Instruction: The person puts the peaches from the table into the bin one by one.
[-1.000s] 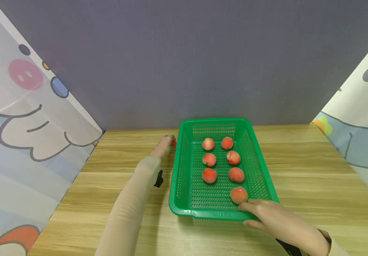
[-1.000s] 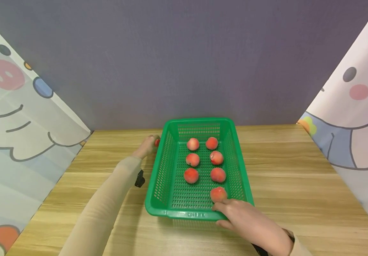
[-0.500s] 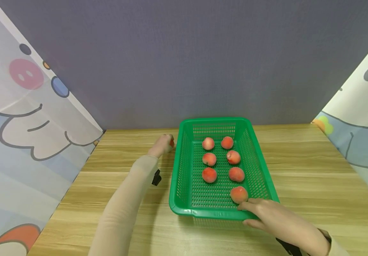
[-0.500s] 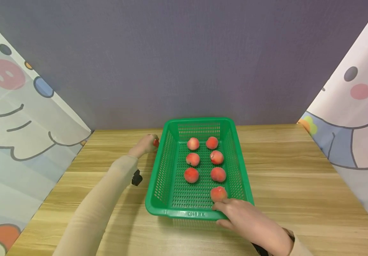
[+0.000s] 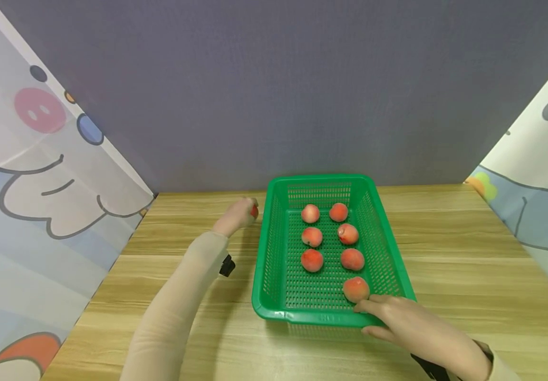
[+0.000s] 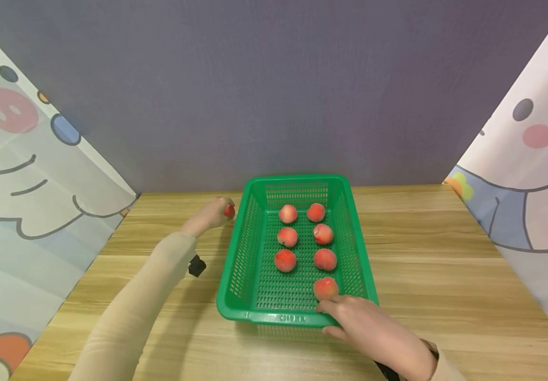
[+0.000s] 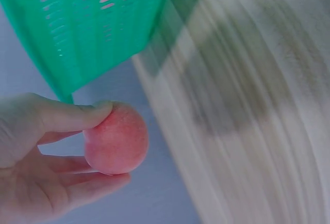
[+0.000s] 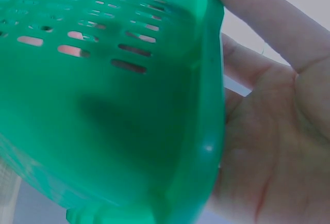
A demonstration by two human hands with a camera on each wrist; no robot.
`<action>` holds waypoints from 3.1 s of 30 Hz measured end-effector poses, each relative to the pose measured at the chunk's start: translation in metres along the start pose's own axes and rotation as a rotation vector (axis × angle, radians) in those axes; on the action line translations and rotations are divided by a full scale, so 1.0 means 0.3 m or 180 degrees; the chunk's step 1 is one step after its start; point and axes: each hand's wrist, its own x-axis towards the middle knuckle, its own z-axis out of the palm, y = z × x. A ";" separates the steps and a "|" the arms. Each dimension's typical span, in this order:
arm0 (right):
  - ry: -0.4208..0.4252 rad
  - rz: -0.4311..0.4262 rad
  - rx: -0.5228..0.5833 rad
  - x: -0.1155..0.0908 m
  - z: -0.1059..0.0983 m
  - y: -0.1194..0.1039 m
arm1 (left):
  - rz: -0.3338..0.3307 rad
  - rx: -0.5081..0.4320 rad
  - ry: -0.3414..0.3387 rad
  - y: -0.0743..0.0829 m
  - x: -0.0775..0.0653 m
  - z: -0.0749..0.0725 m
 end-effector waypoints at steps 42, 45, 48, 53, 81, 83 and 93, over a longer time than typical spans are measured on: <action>0.0037 -0.0002 -0.0030 -0.003 0.001 -0.001 | 0.0990 0.0276 0.0312 0.231 -0.224 -0.210; 0.0032 0.0012 -0.0035 -0.003 0.002 -0.001 | 0.1009 0.0316 0.0241 0.262 -0.229 -0.216; 0.0066 -0.0005 -0.0063 -0.003 0.004 -0.001 | 0.1032 0.0327 0.0152 0.293 -0.235 -0.220; 0.0082 -0.0017 -0.0081 -0.002 0.005 0.000 | 0.1067 0.0426 0.0000 0.339 -0.241 -0.219; 0.0107 -0.0058 -0.0092 0.000 0.003 0.000 | 0.1572 0.0543 -0.0756 0.517 -0.250 -0.139; 0.0104 -0.0043 -0.0094 -0.002 0.003 0.000 | 0.1579 0.0579 -0.0819 0.527 -0.249 -0.132; 0.0100 -0.0024 -0.0075 -0.004 0.002 -0.002 | 0.1823 0.0898 -0.1159 0.578 -0.240 -0.086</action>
